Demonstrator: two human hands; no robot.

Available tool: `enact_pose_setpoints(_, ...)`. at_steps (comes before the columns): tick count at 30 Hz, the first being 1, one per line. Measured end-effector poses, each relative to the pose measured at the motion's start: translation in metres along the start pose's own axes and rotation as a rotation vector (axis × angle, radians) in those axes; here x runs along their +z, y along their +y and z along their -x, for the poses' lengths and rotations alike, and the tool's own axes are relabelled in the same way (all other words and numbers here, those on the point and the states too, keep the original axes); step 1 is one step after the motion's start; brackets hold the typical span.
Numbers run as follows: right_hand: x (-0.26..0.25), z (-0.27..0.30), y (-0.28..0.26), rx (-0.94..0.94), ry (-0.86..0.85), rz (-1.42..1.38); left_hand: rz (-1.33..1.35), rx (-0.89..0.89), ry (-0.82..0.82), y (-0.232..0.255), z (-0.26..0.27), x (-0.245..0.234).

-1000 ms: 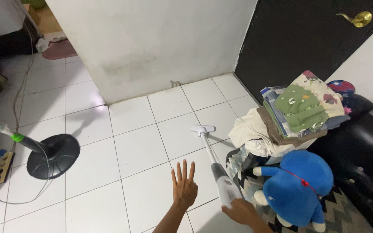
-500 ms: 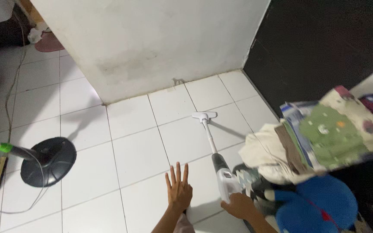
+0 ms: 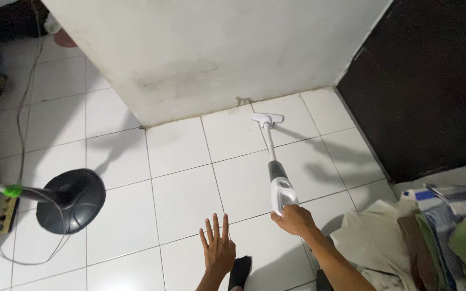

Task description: The person vacuums the tiled floor in a room, moving the vacuum head along the floor and around the base of a wall and furniture.

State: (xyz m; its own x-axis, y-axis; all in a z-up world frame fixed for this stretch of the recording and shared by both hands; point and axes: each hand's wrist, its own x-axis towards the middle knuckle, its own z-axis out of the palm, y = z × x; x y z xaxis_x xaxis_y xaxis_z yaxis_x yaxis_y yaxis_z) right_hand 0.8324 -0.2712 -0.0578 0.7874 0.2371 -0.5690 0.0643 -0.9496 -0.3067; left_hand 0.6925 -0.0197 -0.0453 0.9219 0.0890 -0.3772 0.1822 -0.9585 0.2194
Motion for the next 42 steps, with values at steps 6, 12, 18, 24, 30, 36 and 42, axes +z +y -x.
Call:
enact_pose_setpoints(6, 0.012, 0.004, -0.006, -0.093, 0.048, 0.021, -0.010, -0.063, 0.031, -0.008, 0.006, -0.001)
enact_pose_setpoints(12, 0.024, 0.080, 0.010, 0.009, -0.195, 0.105, 0.000, -0.133, -0.024, 0.005, 0.026, -0.015)
enact_pose_setpoints(18, 0.038, 0.170, 0.040, -0.050, -0.147, 0.083, 0.031, -0.162, 0.075, 0.032, 0.064, 0.013)
enact_pose_setpoints(24, 0.067, 0.219, 0.099, -0.093, -0.342, 0.182, 0.090, -0.127, -0.012, 0.080, 0.108, 0.070)
enact_pose_setpoints(30, 0.086, 0.237, 0.134, -0.109, -0.396, 0.206, 0.096, -0.123, -0.035, 0.091, 0.137, 0.084)
enact_pose_setpoints(36, 0.073, 0.236, 0.126, -0.195, -0.395, 0.252, 0.068, -0.164, 0.022, 0.084, 0.142, 0.071)
enact_pose_setpoints(42, 0.046, 0.224, 0.085, -0.191, -0.192, 0.153, 0.042, -0.205, 0.021, 0.071, 0.133, 0.068)
